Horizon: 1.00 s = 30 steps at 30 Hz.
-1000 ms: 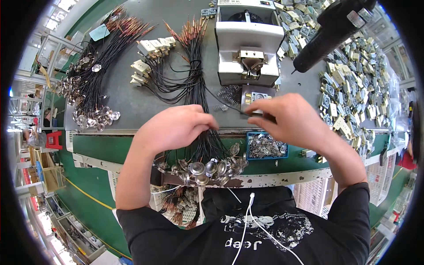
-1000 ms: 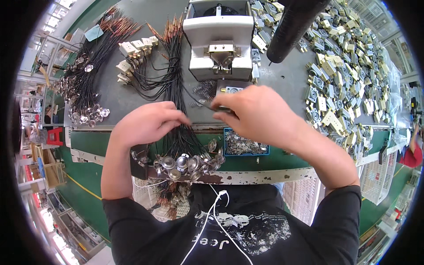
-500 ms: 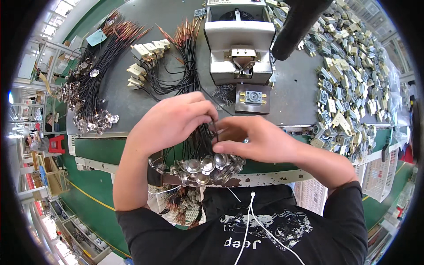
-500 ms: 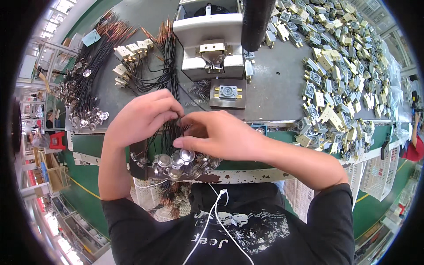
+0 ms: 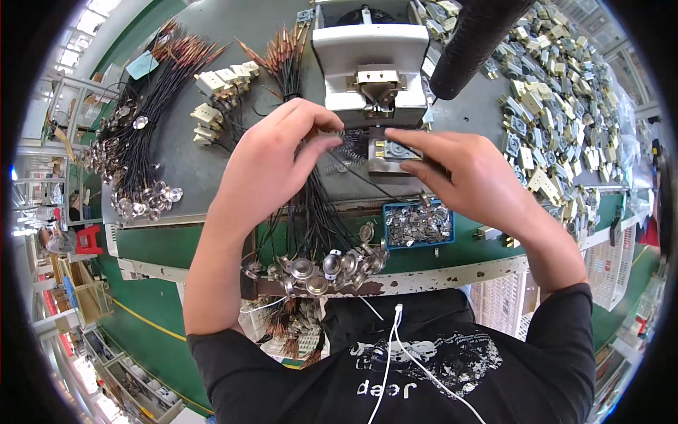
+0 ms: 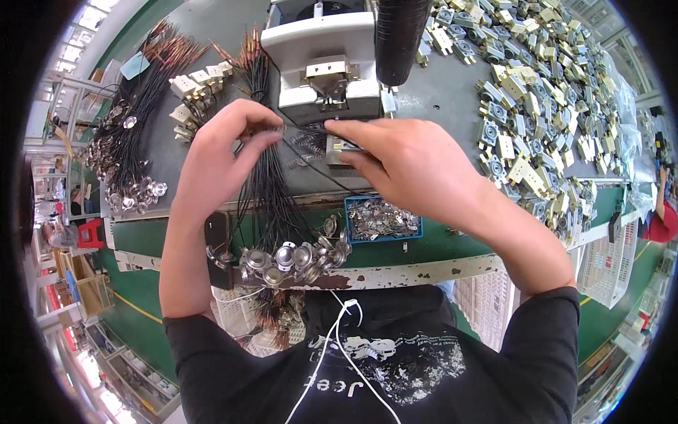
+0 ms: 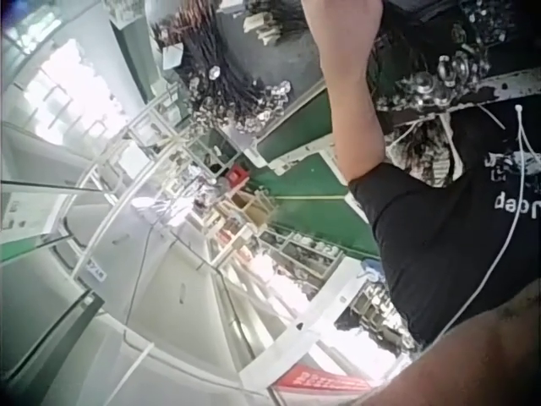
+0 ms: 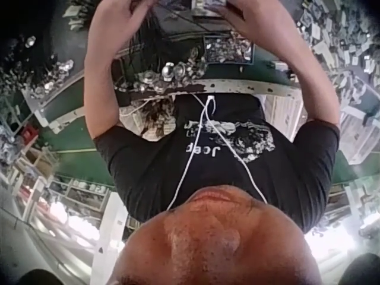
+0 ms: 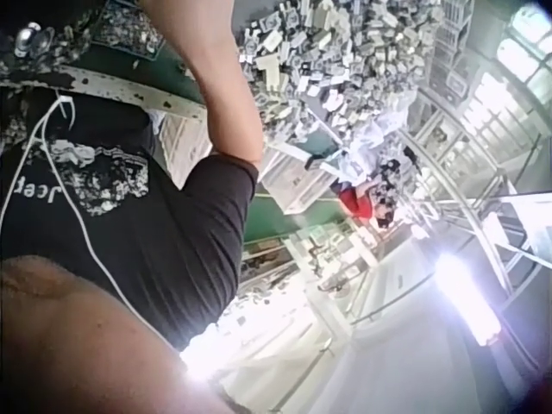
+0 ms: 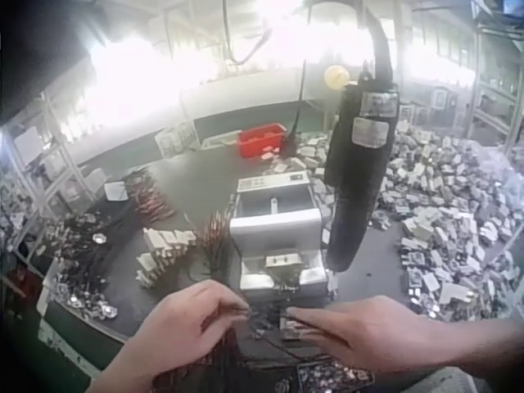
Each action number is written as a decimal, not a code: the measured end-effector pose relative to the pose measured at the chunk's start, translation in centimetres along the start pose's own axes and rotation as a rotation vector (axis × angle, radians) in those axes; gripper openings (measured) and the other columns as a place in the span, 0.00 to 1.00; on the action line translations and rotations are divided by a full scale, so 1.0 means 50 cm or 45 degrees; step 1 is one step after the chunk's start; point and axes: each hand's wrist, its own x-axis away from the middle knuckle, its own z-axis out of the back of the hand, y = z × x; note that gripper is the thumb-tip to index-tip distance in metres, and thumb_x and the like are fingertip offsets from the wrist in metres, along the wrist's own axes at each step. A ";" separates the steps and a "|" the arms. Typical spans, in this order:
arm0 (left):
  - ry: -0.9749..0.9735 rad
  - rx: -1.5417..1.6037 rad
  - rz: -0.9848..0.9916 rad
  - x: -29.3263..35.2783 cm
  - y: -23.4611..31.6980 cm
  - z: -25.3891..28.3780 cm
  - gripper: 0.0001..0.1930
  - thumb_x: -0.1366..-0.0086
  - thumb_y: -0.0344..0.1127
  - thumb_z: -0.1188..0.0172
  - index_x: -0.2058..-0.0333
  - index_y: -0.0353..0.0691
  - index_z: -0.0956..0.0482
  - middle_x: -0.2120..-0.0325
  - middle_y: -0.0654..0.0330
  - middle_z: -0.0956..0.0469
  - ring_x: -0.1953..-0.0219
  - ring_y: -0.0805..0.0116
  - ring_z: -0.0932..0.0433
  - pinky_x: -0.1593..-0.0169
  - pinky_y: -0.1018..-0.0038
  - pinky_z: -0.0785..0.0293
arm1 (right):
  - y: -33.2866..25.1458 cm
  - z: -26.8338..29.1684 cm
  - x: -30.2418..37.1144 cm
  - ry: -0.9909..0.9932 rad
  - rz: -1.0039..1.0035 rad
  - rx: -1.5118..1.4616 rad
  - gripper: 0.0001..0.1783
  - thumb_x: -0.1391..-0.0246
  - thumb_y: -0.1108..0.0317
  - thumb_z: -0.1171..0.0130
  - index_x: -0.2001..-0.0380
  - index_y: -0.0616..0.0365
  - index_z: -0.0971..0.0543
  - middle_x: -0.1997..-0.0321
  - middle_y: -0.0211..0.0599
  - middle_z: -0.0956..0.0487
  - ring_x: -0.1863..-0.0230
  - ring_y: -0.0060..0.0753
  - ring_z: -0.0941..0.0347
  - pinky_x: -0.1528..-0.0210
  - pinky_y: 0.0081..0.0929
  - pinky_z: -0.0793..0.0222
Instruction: Assembling electronic components by attaching wires to connectors using an assembly jig and a handheld power tool on a factory production line.
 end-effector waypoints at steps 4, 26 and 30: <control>-0.064 -0.135 -0.241 -0.035 -0.012 -0.047 0.10 0.38 0.28 0.32 0.59 0.36 0.19 0.65 0.56 0.19 0.64 0.62 0.18 0.59 0.69 0.22 | 0.019 -0.001 0.043 -0.658 -0.295 0.144 0.17 0.39 0.66 0.36 0.46 0.53 0.17 0.70 0.53 0.18 0.71 0.56 0.21 0.66 0.44 0.25; -0.284 -0.120 -0.262 -0.067 0.000 -0.126 0.09 0.36 0.36 0.35 0.59 0.40 0.20 0.65 0.56 0.21 0.64 0.52 0.19 0.59 0.61 0.22 | 0.054 -0.020 0.143 0.067 -0.012 -0.329 0.25 0.46 0.83 0.34 0.45 0.60 0.23 0.45 0.47 0.19 0.50 0.46 0.17 0.46 0.36 0.22; -0.467 0.137 -0.270 -0.046 0.011 -0.096 0.13 0.37 0.31 0.34 0.53 0.43 0.17 0.66 0.56 0.19 0.64 0.54 0.19 0.59 0.63 0.22 | 0.054 -0.004 0.121 0.066 -0.304 -0.629 0.19 0.35 0.77 0.40 0.42 0.63 0.26 0.51 0.43 0.17 0.50 0.32 0.17 0.46 0.31 0.23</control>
